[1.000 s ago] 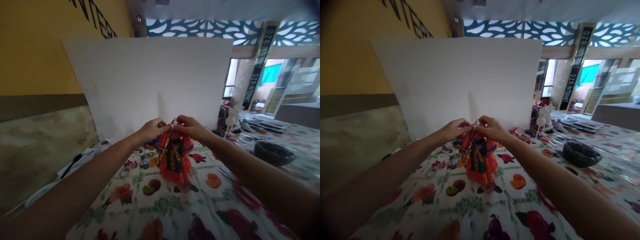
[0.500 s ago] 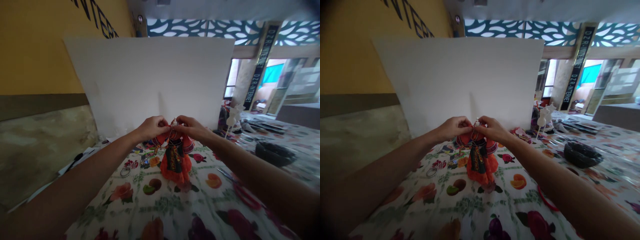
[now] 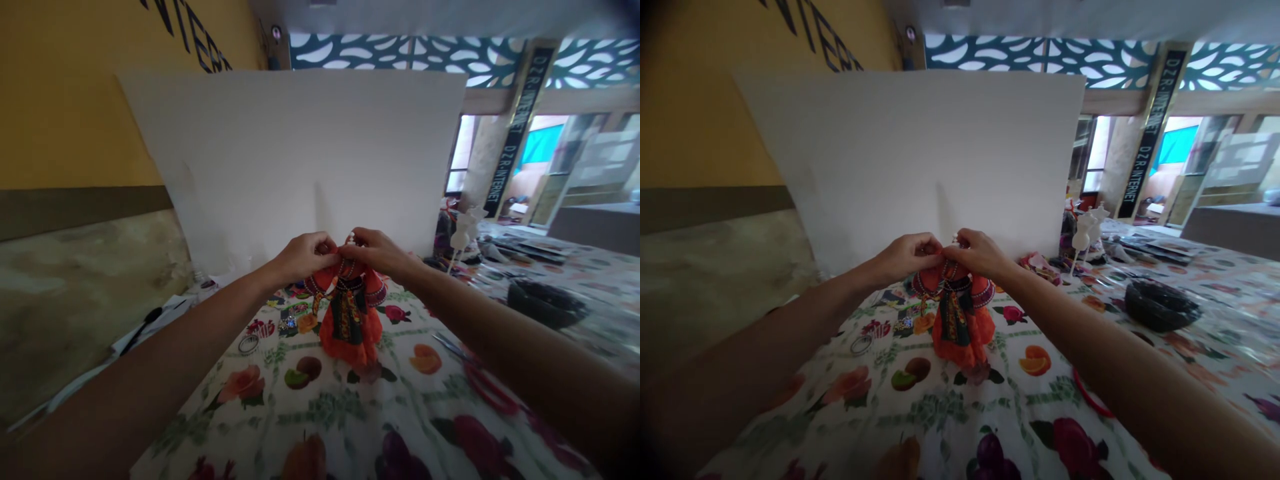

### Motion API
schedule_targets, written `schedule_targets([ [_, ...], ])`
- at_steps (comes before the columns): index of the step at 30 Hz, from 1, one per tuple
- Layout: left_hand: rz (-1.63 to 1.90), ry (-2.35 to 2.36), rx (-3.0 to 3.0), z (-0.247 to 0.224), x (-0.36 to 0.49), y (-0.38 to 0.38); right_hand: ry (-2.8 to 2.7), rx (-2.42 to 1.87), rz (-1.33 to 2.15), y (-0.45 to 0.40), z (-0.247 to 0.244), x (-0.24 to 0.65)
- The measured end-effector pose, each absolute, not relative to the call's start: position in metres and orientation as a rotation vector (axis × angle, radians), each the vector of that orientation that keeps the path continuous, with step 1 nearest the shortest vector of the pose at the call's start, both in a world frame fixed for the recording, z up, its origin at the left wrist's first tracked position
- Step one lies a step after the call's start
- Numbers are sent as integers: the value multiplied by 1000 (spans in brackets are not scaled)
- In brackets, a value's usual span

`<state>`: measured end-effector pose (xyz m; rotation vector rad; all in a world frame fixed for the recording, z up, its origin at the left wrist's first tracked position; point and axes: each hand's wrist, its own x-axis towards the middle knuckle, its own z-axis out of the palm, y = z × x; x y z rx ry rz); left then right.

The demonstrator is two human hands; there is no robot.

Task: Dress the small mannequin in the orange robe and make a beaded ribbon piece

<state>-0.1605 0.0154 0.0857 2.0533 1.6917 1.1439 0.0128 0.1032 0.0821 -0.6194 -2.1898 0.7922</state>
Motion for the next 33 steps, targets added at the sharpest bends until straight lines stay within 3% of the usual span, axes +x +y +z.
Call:
schedule_targets([
  [17, 1132, 1707, 2045, 87, -157, 16, -2152, -622, 868, 102, 83, 15],
  [33, 1129, 1783, 1915, 92, -147, 19, -1989, -491, 1265, 88, 73, 39],
])
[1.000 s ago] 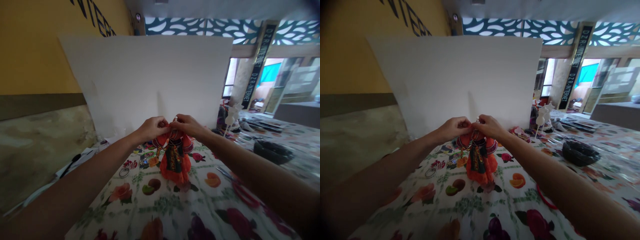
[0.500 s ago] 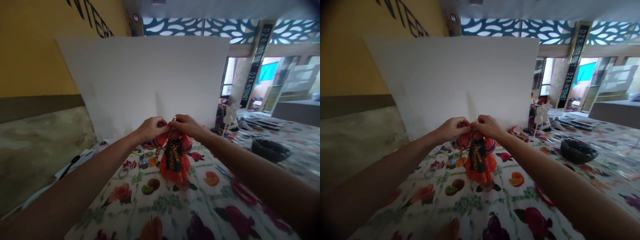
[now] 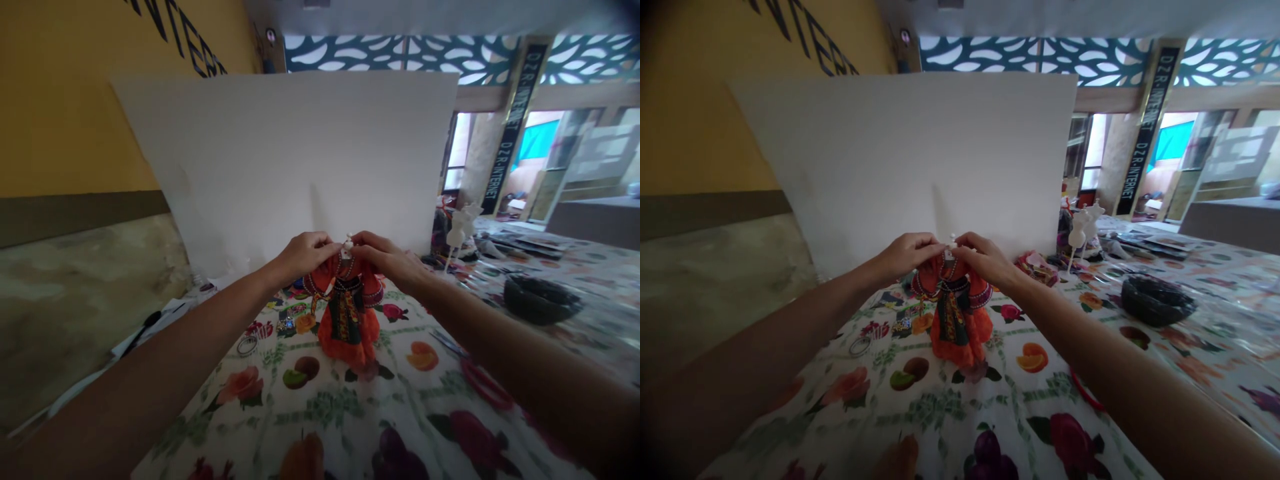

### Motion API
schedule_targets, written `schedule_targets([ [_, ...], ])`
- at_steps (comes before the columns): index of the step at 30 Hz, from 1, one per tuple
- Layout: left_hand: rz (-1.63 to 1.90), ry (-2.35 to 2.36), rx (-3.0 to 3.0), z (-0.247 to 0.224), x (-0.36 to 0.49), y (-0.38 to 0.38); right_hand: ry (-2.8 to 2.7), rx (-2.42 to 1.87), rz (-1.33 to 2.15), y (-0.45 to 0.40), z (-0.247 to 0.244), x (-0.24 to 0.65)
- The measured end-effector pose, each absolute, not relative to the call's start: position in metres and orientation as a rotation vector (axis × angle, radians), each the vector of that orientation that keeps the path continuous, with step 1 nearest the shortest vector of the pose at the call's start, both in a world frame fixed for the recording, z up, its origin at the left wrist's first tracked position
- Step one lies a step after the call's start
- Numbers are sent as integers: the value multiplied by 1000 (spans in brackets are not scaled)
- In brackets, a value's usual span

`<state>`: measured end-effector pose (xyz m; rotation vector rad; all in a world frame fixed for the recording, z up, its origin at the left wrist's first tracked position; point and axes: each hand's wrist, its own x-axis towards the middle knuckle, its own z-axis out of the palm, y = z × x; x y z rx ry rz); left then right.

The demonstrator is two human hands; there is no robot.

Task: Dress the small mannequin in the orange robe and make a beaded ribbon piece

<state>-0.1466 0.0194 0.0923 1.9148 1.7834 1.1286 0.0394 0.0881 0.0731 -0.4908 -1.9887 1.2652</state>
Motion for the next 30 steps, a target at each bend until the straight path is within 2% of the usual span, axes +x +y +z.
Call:
schedule_targets([
  [14, 1118, 1640, 1363, 103, -137, 19, -2000, -363, 1242, 98, 53, 37],
  [22, 1241, 1728, 1405, 100, -129, 17, -2012, -377, 1212, 98, 54, 37],
  [30, 1347, 1605, 1694, 82, -134, 3, -1886, -536, 797, 98, 29, 57],
])
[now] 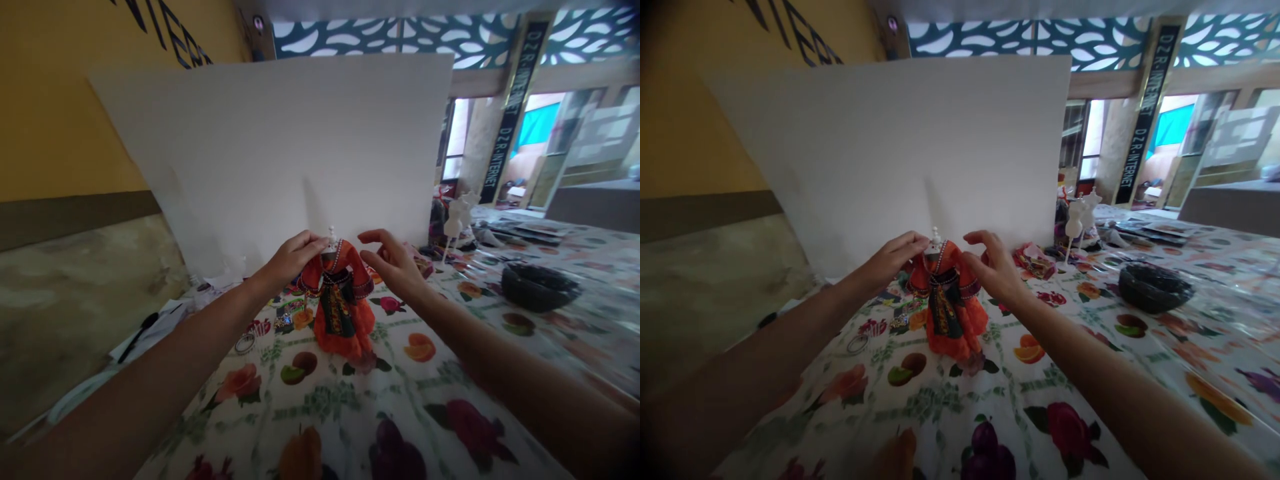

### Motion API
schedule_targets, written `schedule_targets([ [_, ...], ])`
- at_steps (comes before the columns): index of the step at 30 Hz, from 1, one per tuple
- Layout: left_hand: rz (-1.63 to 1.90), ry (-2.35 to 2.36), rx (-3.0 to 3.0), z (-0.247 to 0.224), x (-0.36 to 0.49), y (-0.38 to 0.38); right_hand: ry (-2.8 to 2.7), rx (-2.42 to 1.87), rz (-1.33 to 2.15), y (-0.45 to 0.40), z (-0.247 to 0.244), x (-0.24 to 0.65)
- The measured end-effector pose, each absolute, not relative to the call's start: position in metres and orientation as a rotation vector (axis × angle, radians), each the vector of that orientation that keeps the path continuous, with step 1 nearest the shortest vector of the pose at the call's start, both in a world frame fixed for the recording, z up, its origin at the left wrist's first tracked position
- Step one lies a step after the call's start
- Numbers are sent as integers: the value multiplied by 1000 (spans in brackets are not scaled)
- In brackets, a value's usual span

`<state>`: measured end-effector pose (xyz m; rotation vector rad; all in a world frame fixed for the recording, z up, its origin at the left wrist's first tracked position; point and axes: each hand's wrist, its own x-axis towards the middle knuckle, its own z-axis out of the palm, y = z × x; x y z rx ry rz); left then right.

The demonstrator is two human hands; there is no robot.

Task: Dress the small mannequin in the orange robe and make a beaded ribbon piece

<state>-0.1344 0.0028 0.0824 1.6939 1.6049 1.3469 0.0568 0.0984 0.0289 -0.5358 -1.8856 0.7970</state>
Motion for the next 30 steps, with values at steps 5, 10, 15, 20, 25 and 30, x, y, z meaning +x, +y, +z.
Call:
schedule_targets([
  [5, 1351, 1706, 1883, 81, -143, 9, -1931, -456, 532, 77, 16, 56],
  [10, 1309, 1866, 2061, 86, -140, 19, -2051, -427, 345, 64, 11, 41],
  [15, 1233, 1982, 2156, 88, -133, 22, -2060, -522, 135, 64, 6, 29],
  [20, 1223, 2005, 2144, 89, -132, 23, -2067, -607, 30, 62, 4, 23],
  [25, 1233, 1995, 2149, 89, -133, 24, -2056, -610, -28, 62, 4, 20],
  [30, 1223, 2006, 2112, 89, -131, 24, -2046, -644, -66, 62, 4, 19],
])
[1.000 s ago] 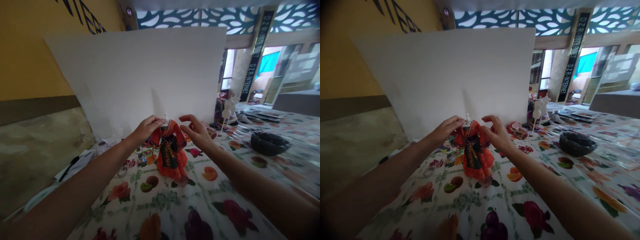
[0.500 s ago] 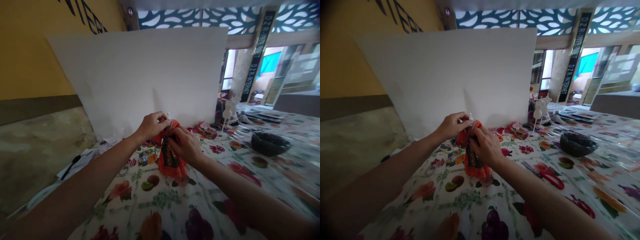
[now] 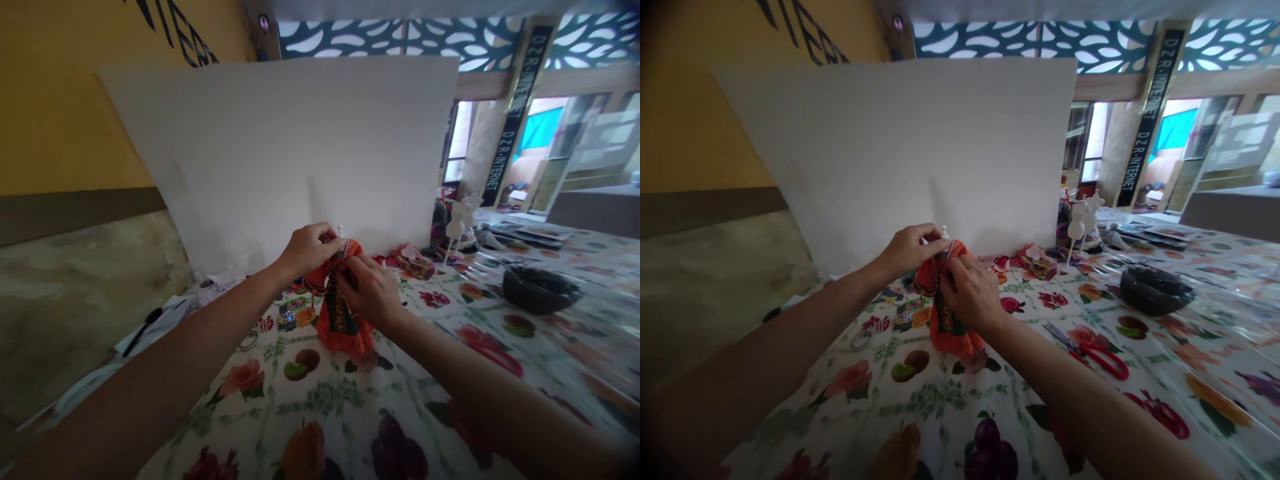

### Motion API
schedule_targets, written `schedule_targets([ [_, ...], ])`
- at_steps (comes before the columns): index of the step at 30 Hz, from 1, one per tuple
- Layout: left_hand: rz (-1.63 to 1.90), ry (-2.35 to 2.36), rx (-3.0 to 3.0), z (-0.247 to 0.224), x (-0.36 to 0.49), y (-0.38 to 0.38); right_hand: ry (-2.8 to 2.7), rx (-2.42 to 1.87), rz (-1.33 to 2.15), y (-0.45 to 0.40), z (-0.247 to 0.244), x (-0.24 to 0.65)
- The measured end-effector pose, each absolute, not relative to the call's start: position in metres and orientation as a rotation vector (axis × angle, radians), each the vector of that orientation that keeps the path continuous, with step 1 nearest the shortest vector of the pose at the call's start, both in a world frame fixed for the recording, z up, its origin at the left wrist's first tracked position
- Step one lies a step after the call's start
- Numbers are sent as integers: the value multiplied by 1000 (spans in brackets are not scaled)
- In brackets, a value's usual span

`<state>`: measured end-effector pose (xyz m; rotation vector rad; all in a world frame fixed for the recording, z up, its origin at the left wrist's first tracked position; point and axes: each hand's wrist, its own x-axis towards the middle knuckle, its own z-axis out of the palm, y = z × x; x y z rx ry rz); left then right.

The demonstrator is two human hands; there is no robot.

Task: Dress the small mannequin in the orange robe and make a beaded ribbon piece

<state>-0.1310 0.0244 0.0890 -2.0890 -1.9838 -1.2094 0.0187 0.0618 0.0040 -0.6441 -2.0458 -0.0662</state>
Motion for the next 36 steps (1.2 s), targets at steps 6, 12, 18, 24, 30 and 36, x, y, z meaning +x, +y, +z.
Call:
schedule_targets([
  [6, -1177, -1994, -2091, 91, -127, 24, -2045, -640, -78, 61, 4, 21],
  [12, -1156, -1997, -2091, 93, -125, 24, -2025, -638, -114, 60, 3, 21],
  [18, -1160, -2009, -2086, 92, -124, 24, -2025, -640, -101, 62, 2, 21],
  [24, -1149, -2011, -2092, 93, -124, 24, -1993, -591, -122, 61, -3, 24],
  [30, -1152, -2017, -2087, 93, -124, 23, -1979, -593, -156, 60, -2, 21],
  [36, -1191, -1982, -2126, 93, -127, 22, -1972, -621, -83, 61, -2, 21],
])
